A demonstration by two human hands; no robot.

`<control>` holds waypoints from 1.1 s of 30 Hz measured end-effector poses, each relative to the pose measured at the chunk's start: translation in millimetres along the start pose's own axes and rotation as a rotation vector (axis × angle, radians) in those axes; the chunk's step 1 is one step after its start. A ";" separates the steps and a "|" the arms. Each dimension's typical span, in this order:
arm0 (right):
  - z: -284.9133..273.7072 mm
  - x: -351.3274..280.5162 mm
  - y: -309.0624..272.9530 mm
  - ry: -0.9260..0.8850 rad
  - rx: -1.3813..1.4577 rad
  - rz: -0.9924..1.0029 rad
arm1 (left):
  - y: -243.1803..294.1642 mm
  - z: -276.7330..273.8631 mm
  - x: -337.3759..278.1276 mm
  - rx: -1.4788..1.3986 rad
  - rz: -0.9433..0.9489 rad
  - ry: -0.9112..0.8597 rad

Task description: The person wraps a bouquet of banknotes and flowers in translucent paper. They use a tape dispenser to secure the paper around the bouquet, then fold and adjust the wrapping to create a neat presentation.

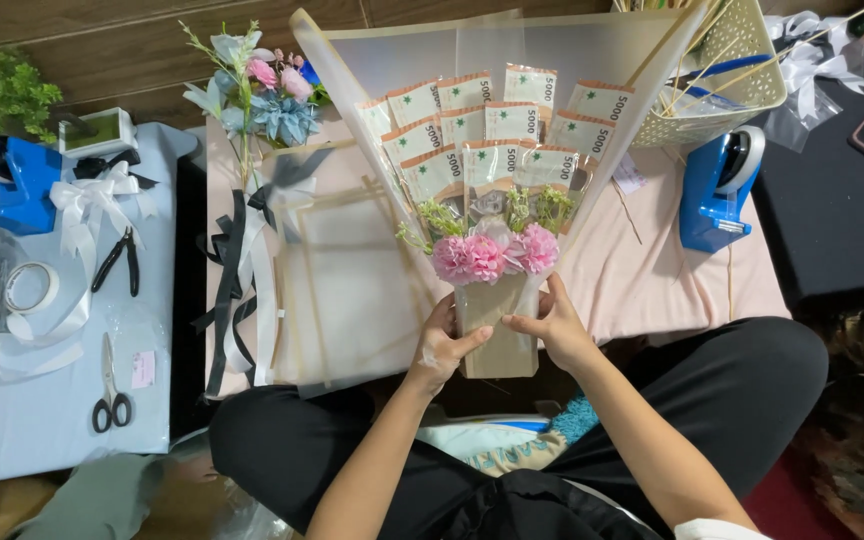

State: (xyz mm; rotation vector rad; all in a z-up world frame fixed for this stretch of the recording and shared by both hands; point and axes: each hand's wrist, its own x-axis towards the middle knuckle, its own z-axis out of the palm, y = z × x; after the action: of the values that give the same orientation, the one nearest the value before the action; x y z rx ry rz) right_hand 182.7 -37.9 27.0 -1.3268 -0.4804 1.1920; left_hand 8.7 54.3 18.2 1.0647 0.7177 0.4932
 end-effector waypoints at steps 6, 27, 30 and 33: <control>4.9 8.3 15.0 -0.040 0.013 0.000 | 6.7 -6.1 -7.4 -0.138 -0.143 0.013; 18.1 -5.4 -4.4 -0.119 -0.102 -0.063 | 62.2 -0.4 -33.9 -0.101 -0.027 0.114; 16.9 -1.3 5.8 -0.058 -0.048 -0.055 | 53.1 -0.2 -29.8 -0.114 -0.023 0.133; 12.1 1.2 11.0 -0.061 -0.050 -0.055 | 44.6 -1.1 -26.9 -0.111 -0.014 0.131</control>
State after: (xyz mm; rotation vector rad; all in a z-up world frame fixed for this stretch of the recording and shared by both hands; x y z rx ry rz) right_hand 168.8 -33.2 19.7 -1.3148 -0.5904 1.1843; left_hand -11.5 55.2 66.2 0.9292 0.8032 0.5882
